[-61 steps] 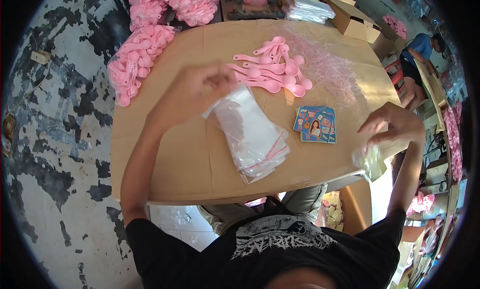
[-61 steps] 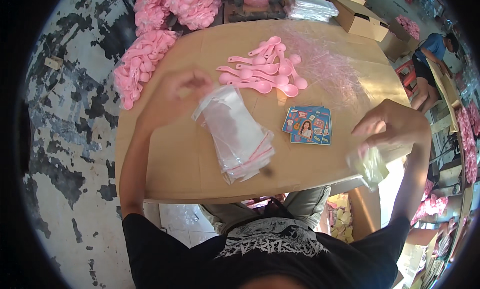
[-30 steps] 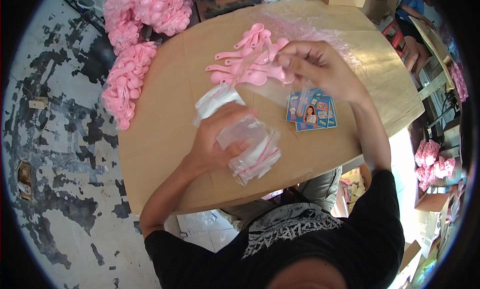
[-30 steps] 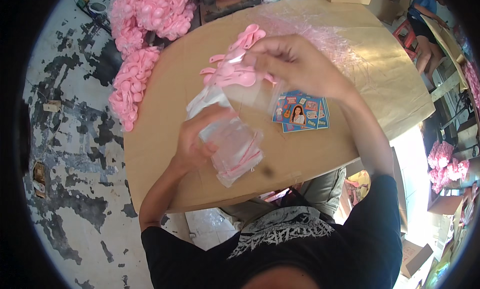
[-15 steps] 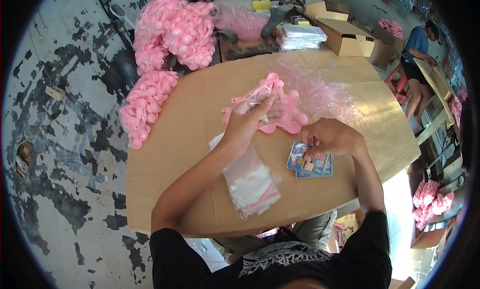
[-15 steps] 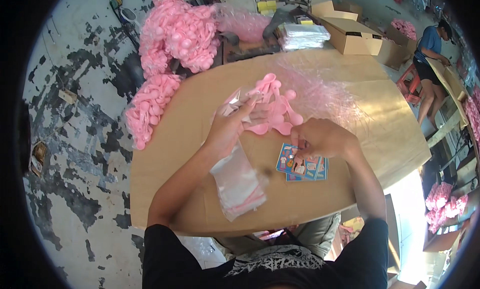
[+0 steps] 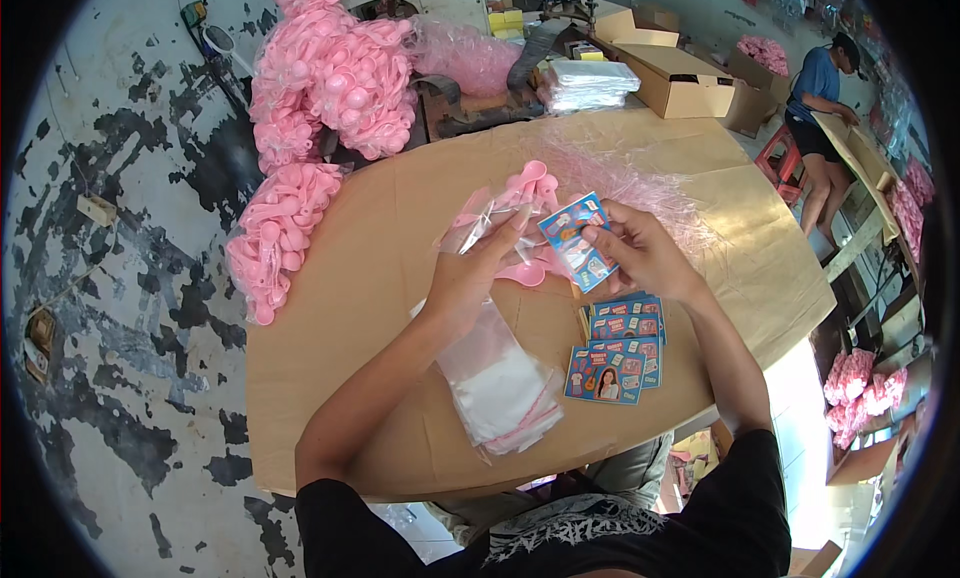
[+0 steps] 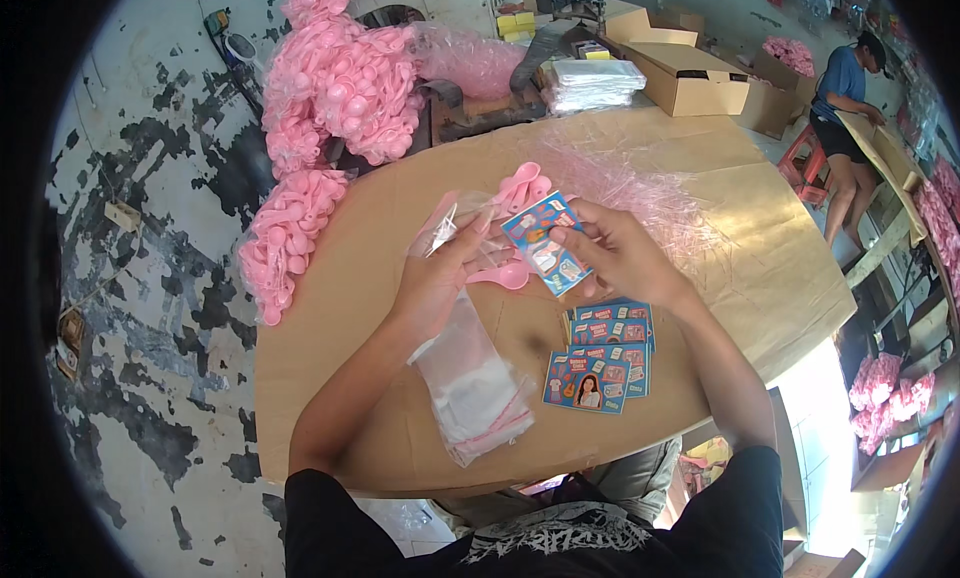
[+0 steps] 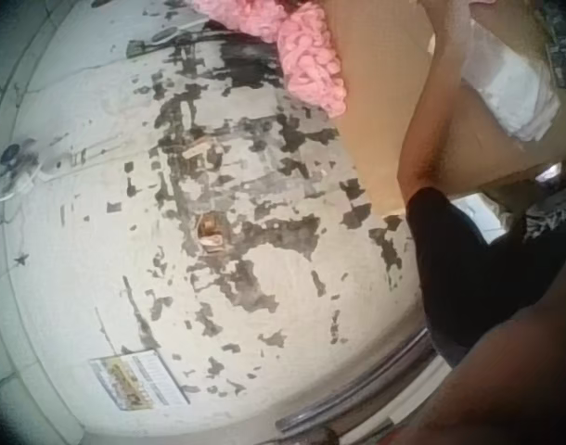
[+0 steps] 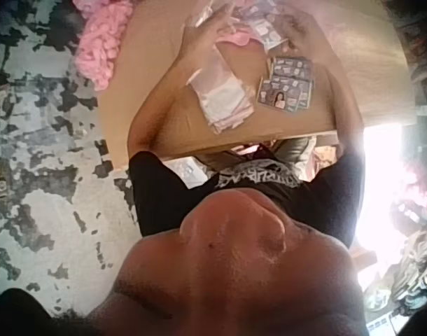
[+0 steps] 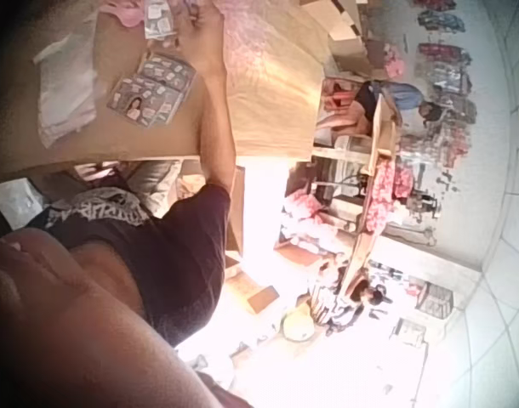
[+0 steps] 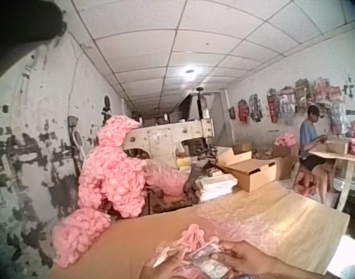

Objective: The person places a pink plastic spoon and a small printed card into a clear plastic bag, then seals the bag. This process is repeated multiple times with items from piles on the table.

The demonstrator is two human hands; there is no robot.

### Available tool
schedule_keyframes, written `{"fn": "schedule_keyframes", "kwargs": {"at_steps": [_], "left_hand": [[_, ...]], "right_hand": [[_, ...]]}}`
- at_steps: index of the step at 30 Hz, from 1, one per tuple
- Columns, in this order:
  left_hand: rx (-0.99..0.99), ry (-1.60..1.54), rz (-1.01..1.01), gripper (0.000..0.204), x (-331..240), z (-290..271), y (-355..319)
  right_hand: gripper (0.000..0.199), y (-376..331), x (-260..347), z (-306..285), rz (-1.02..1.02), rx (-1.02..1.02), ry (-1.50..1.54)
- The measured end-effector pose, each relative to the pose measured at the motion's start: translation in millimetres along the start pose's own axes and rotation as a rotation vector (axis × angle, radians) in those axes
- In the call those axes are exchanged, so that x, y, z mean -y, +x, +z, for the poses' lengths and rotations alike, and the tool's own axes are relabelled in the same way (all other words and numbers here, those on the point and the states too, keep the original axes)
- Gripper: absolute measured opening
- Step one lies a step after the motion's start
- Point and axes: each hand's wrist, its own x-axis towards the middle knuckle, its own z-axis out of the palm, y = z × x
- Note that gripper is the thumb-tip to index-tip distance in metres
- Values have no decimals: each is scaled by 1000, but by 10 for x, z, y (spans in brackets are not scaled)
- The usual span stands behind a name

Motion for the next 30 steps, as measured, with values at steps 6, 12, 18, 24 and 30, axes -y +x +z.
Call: {"fn": "schedule_keyframes", "kwargs": {"at_steps": [6,12,18,24,30], "left_hand": [[-23,63,-46,48,139,-27,19],[-22,19,42,56,129,-5,-8],[35,74,-42,34,212,-7,6],[84,177,37,32,301,54,-77],[236,-312,42,51,4,75,-28]], "right_hand": [[21,-19,-19,115,119,-17,-4],[23,-14,-7,69,132,63,-108],[25,-43,-116,99,57,73,62],[23,-101,-65,252,134,47,151],[24,-80,-96,330,97,-56,246]]}}
